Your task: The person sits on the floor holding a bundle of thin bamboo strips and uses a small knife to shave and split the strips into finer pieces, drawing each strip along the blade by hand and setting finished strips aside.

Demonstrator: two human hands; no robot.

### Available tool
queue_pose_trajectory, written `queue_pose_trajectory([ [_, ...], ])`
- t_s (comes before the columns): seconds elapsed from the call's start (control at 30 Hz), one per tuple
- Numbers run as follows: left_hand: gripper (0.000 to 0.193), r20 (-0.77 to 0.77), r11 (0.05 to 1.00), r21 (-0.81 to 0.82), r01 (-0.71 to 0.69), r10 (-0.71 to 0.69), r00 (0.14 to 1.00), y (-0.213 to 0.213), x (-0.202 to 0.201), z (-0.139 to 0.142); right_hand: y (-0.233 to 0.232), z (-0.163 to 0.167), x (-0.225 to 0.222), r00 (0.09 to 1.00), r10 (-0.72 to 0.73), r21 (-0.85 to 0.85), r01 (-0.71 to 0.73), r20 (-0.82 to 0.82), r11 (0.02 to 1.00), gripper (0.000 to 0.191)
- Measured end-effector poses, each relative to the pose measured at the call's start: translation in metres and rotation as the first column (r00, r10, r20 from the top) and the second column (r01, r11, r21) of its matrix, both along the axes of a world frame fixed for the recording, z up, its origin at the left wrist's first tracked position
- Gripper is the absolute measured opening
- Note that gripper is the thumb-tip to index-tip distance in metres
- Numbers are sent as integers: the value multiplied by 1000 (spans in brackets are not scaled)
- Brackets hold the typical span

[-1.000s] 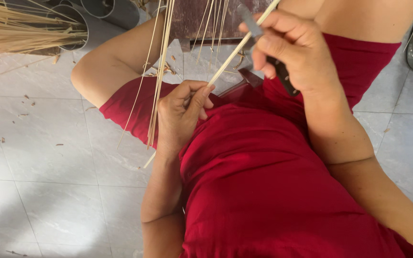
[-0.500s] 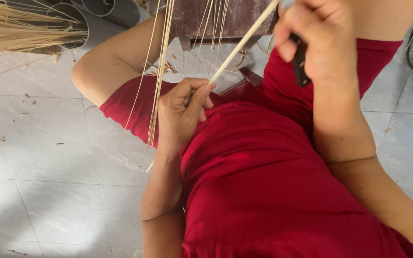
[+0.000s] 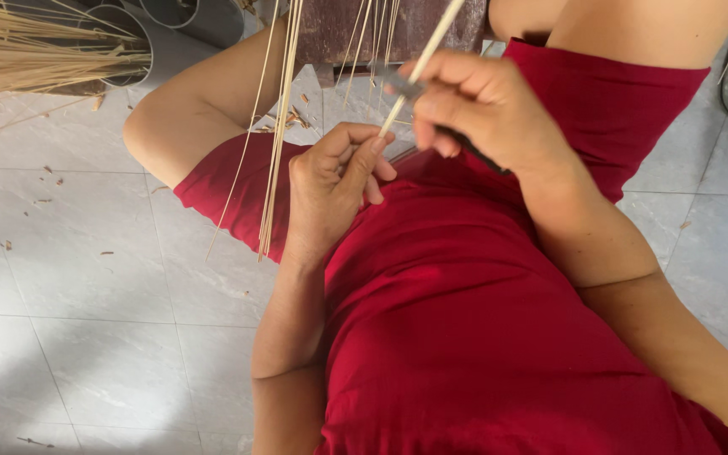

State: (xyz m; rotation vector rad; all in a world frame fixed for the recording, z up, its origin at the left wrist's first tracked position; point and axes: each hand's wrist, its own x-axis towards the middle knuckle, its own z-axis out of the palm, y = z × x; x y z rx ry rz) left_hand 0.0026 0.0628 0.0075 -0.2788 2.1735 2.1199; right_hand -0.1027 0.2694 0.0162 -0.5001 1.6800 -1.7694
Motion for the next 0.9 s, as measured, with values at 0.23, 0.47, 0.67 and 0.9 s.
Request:
queue_pose_trajectory([
  [0.23,14,-57,999,26,25,-23,998,-6,2,4,25,2,-22,971,-238,-108,236,-1,966,18],
  [0.47,14,-7,998,56,-29,29,1000,5,-8,-1,0,8,-2,999,-45,-2,45,-13,999,20],
  [0.67,25,-46,990,68,123,-120,992,-13,-1,-5,10,13,-20,982,-186,-73,185,-19,980,20],
  [0.9,17,56,994,104,16,-22,998,-7,-3,-12,-11,-9,2,997,49,16,-50,54,999,21],
])
